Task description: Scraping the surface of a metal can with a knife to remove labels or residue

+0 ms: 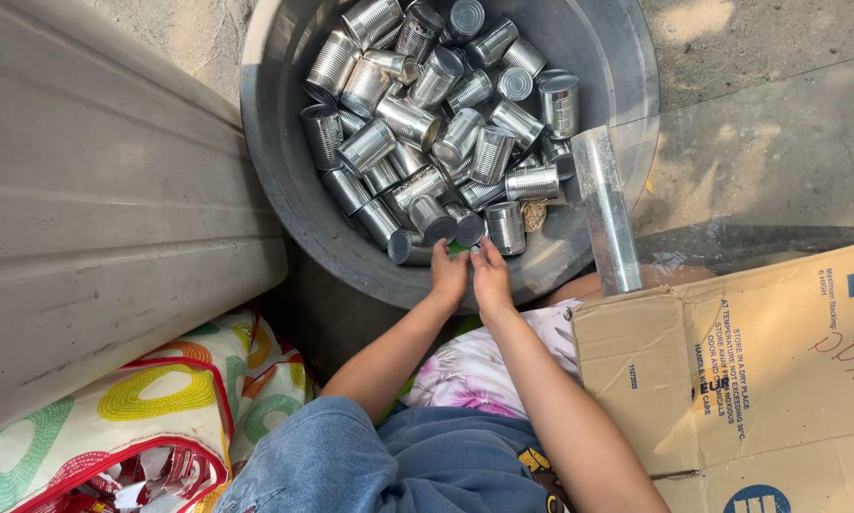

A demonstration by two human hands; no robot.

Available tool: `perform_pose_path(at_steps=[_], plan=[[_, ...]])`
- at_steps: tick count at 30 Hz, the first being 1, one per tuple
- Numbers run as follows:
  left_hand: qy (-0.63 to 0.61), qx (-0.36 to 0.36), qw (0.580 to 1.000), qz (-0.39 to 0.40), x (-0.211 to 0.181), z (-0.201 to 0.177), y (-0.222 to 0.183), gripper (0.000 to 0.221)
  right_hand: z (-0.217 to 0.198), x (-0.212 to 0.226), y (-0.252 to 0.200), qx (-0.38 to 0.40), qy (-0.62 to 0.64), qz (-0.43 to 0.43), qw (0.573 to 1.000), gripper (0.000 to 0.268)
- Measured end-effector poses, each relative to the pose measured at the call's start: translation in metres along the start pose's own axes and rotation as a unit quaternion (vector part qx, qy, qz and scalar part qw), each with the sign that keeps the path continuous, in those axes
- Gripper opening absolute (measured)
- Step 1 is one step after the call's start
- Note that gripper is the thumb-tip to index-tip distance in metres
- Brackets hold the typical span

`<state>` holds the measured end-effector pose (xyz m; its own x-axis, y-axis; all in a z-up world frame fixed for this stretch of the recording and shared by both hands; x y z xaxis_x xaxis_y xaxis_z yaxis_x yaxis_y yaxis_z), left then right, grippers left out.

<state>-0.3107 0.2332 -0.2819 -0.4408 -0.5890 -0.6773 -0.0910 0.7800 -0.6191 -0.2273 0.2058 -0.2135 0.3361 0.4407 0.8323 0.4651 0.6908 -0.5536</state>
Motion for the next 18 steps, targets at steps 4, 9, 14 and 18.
perform_pose_path(at_steps=[4,9,14,18], plan=[[-0.002,-0.113,0.993,0.020,0.012,0.001,0.023,0.019,-0.002,-0.007,0.005,0.024,-0.102,-0.068,0.992,0.047],[-0.072,-0.146,0.984,0.065,-0.020,-0.029,0.065,0.038,-0.049,-0.095,0.062,-0.040,-0.276,0.038,0.960,0.053],[0.000,-0.107,0.990,0.090,-0.018,0.020,0.141,0.025,-0.019,-0.029,0.028,-0.003,-0.287,-0.028,0.958,0.052],[0.040,-0.097,0.980,0.167,-0.073,0.039,0.158,0.038,-0.026,-0.066,0.045,0.012,-0.316,-0.006,0.949,0.057]])
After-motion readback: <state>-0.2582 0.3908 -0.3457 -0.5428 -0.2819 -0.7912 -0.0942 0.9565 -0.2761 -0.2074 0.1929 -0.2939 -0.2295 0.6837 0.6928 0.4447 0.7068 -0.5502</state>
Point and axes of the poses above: each hand's wrist, its own y-axis towards the middle knuckle, its own z-axis out of the palm, x = y × z, the point moved 3 cm from there along y, towards the middle knuckle, and after that the axes turned 11 degrees about y, right-handed, at the moved point
